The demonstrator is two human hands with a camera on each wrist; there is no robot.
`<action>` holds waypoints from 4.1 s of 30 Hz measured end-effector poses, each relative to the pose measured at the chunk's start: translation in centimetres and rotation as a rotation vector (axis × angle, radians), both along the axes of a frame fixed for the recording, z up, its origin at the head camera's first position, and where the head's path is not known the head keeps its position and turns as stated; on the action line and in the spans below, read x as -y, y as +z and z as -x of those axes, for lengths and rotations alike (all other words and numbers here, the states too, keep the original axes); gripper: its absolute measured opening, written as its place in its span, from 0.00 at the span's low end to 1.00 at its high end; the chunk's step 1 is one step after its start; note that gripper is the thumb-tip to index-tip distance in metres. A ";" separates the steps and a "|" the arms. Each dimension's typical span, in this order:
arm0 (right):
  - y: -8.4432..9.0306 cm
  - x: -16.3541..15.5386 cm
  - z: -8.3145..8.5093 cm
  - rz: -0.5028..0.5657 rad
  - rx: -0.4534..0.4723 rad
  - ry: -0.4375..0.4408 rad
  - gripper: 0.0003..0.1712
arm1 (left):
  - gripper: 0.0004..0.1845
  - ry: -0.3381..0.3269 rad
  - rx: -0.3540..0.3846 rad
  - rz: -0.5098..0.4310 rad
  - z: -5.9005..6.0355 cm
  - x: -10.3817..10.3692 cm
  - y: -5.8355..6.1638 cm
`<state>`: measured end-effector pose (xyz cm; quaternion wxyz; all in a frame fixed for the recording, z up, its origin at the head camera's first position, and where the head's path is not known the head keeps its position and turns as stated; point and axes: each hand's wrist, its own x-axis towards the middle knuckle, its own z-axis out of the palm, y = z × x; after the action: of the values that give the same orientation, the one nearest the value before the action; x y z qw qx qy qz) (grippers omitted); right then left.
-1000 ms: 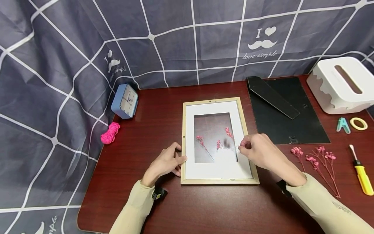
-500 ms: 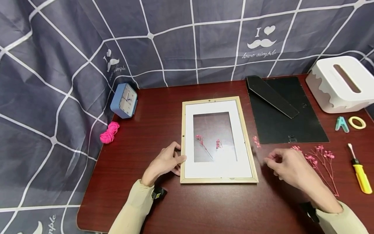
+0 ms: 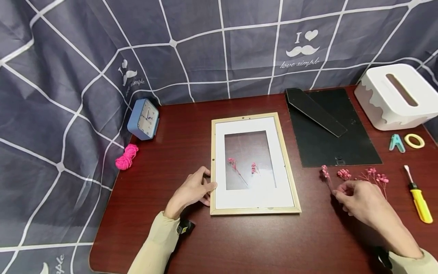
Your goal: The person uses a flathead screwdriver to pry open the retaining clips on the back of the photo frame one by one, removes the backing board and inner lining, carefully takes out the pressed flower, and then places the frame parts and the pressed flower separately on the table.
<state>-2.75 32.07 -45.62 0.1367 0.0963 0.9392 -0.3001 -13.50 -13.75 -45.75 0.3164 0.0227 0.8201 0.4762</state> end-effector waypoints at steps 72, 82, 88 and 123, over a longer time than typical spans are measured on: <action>6.1 14.8 9.3 0.024 -0.260 0.420 0.05 | 0.20 -0.009 0.016 0.001 0.3 0.1 0.2; 3.5 19.8 12.4 0.028 -0.217 0.576 0.15 | 0.20 -0.007 0.011 0.024 0.4 0.1 0.3; 2.4 21.2 13.2 0.041 -0.172 0.601 0.30 | 0.20 -0.010 0.002 0.018 0.4 0.0 0.5; 3.9 20.4 12.9 0.121 0.090 0.503 0.16 | 0.21 -0.003 0.009 0.029 0.3 0.0 0.3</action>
<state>-15.61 11.64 -41.73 0.2541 -0.1354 0.9069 -0.3078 -13.80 -13.74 -45.48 0.3212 0.0172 0.8254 0.4640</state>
